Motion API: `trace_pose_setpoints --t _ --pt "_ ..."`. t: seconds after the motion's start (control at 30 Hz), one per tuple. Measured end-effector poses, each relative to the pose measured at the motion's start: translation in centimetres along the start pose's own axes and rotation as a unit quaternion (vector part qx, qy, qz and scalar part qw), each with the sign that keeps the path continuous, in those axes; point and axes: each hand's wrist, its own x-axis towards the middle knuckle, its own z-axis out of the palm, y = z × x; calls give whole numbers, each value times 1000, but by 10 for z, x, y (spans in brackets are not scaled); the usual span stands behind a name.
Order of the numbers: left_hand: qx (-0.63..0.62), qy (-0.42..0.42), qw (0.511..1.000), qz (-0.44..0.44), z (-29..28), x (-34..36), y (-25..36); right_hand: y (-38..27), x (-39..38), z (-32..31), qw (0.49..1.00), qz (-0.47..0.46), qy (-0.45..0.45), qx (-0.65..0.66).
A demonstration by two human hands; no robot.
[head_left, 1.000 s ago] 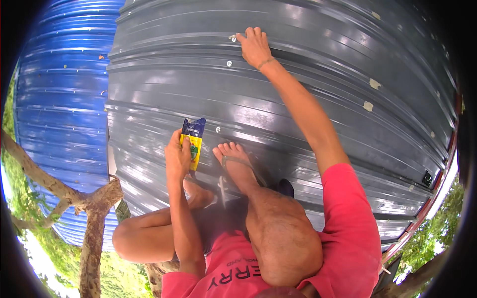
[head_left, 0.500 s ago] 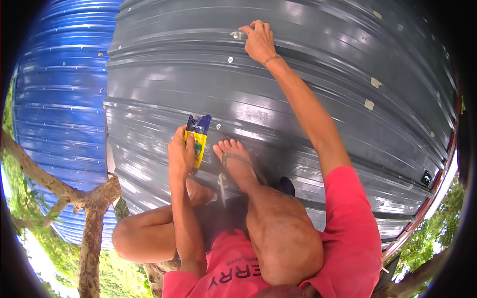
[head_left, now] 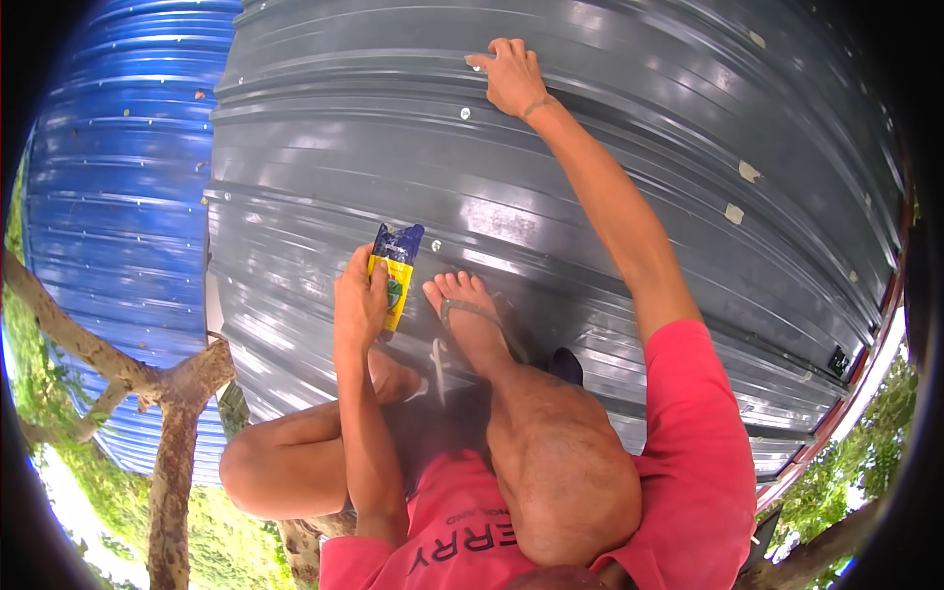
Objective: The person applies a sealant from a packet onto the heads of screws on a corrugated metal roof, using their fingers to spread the substance over each screw head.
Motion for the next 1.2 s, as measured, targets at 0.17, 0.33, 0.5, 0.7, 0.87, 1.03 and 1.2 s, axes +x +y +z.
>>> trace_pose_setpoints --t 0.17,0.33,0.5,0.7,0.87,1.03,1.2 --pt "2 5 1000 6 0 0 -6 -12 -23 -1 969 -111 55 -214" --pt "20 4 1000 19 0 0 -8 -11 -25 -1 956 -117 102 -249" --pt "11 -6 1000 4 -2 -1 -1 1 -8 -3 984 -79 57 -147" --pt "2 -2 1000 8 -1 -2 -5 12 -27 7 993 -21 115 -16" --pt "2 -14 1000 4 1 -1 -10 -12 -52 13 986 -53 150 -51" --pt "1 -17 1000 2 1 -1 -9 -15 -43 12 985 -30 166 49" --pt "-11 -22 1000 -6 0 -2 2 -7 -18 14 990 15 129 51"
